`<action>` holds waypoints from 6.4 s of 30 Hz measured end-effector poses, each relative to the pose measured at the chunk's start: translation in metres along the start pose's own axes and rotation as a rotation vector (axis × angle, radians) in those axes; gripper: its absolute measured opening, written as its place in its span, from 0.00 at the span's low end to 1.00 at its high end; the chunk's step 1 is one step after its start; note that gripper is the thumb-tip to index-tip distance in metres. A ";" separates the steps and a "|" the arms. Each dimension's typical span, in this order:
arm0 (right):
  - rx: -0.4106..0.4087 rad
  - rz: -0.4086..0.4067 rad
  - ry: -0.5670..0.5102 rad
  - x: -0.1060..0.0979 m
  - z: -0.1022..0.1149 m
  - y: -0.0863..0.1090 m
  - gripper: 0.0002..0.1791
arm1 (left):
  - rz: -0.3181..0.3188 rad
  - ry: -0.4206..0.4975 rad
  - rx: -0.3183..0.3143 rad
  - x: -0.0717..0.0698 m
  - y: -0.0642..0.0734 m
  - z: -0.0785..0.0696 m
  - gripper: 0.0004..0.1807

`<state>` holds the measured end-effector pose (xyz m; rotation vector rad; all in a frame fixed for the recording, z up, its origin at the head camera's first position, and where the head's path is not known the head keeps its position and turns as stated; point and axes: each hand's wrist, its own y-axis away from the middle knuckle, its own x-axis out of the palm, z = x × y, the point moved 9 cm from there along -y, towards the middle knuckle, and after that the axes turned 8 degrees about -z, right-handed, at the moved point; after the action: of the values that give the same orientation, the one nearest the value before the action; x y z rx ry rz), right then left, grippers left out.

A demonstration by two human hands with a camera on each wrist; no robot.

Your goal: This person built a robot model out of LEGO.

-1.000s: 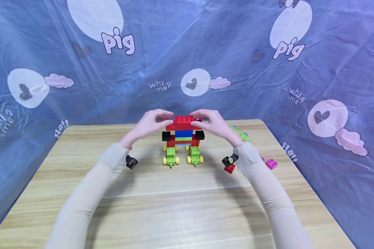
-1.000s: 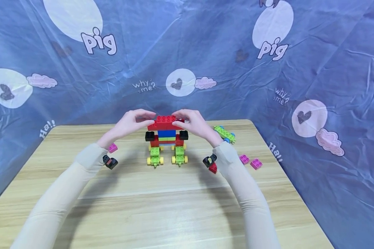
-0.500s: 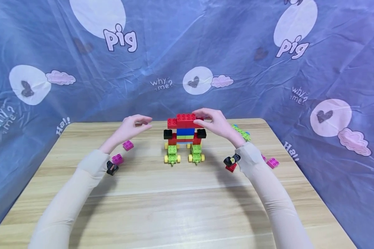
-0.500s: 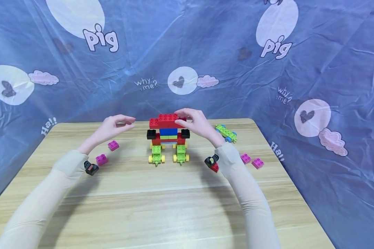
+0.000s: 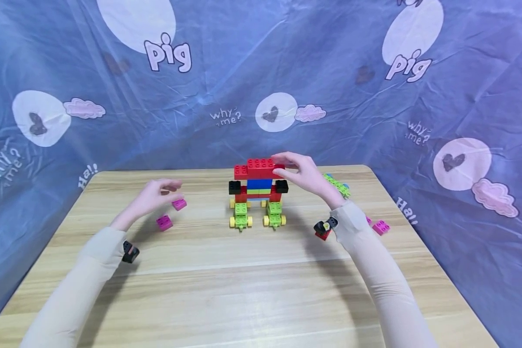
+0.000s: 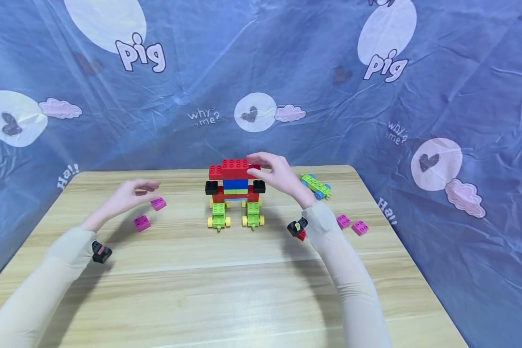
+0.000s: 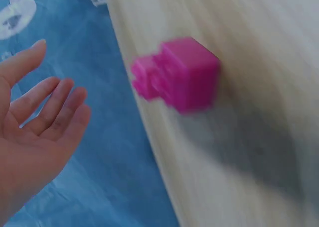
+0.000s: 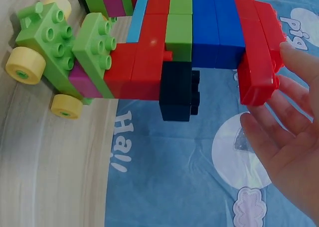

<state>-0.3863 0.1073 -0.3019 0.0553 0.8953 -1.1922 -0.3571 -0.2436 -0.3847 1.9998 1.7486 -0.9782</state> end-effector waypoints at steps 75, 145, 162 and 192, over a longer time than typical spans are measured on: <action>0.153 0.004 -0.059 0.000 -0.034 0.015 0.23 | 0.078 -0.043 0.104 -0.007 -0.013 -0.041 0.22; 0.225 -0.051 -0.169 0.001 -0.047 0.020 0.24 | 0.063 0.061 0.238 0.034 -0.069 -0.137 0.20; 0.242 -0.046 -0.167 0.003 -0.050 0.020 0.25 | 0.099 0.071 0.220 0.039 -0.071 -0.133 0.18; 0.250 -0.029 -0.178 -0.003 -0.021 0.025 0.24 | 0.071 -0.006 0.303 0.039 -0.069 -0.152 0.18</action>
<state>-0.3778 0.1302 -0.3241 0.1362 0.5905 -1.3097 -0.3783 -0.1037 -0.2877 2.2176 1.5914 -1.2879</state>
